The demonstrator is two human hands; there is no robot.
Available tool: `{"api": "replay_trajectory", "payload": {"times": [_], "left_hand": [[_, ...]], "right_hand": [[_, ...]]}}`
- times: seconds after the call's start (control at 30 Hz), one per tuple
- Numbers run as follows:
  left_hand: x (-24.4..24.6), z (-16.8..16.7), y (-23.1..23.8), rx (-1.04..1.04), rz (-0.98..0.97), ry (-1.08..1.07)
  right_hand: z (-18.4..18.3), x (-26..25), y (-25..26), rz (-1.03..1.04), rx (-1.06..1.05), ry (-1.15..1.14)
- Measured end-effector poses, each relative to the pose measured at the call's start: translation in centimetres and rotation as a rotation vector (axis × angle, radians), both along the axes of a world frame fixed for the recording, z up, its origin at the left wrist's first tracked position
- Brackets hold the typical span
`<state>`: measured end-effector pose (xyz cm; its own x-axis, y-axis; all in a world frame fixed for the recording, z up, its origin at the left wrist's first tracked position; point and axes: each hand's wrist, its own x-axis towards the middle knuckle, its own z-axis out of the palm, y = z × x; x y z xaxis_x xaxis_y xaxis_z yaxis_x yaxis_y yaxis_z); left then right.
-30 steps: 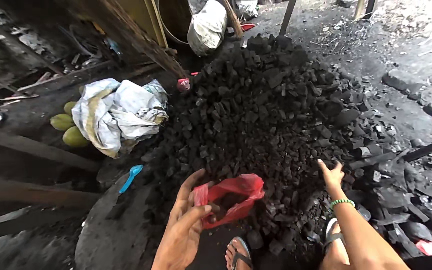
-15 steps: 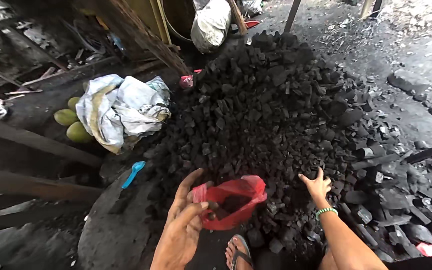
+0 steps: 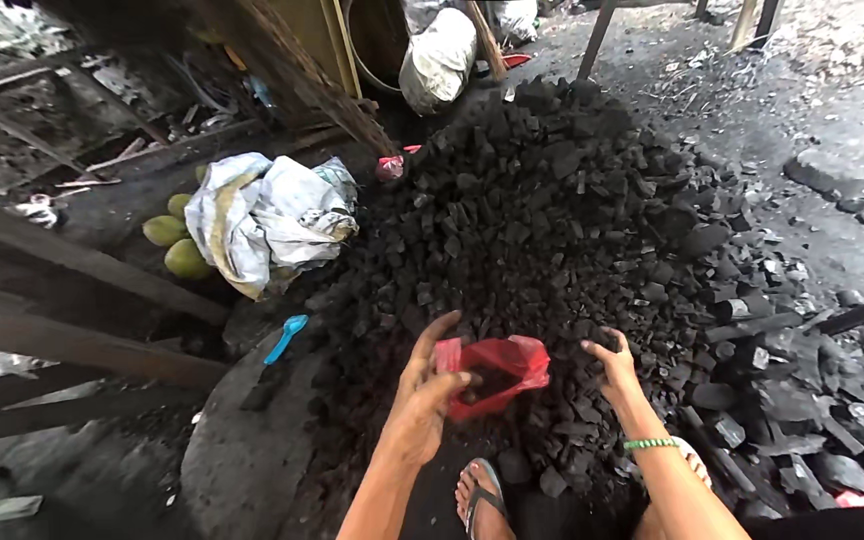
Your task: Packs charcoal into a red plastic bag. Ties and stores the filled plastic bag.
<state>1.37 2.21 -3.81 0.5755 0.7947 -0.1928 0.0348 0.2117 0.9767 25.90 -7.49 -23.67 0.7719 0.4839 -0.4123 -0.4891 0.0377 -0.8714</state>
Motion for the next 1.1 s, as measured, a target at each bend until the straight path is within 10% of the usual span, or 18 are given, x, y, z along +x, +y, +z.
{"api": "replay_trajectory", "payload": {"times": [0.23, 0.4, 0.57, 0.7, 0.87, 1.1], "left_hand": [[0.8, -0.3, 0.9, -0.063, -0.026, -0.161], [1.0, -2.8, 1.0, -0.118, 0.034, 0.131], [0.1, -2.1, 0.7, -0.201, 0.115, 0.038], [-1.2, 0.2, 1.3, -0.134, 0.16, -0.105], [-2.3, 1.2, 1.2, -0.062, 0.164, -0.115], [-3.6, 1.2, 1.2, 0.025, 0.218, -0.066]], "right_hand": [[8.5, -6.1, 3.3, 0.494, 0.4, -0.375], [6.3, -7.1, 6.5, 1.44, -0.359, -1.077], [9.2, -1.2, 9.4, 1.065, -0.114, -1.05], [6.0, 4.8, 12.4, 0.738, -0.516, -1.121], [-0.9, 4.2, 10.5, 0.84, -0.898, -1.11], [-4.2, -0.2, 4.0, 0.9, -0.81, -1.223]]}}
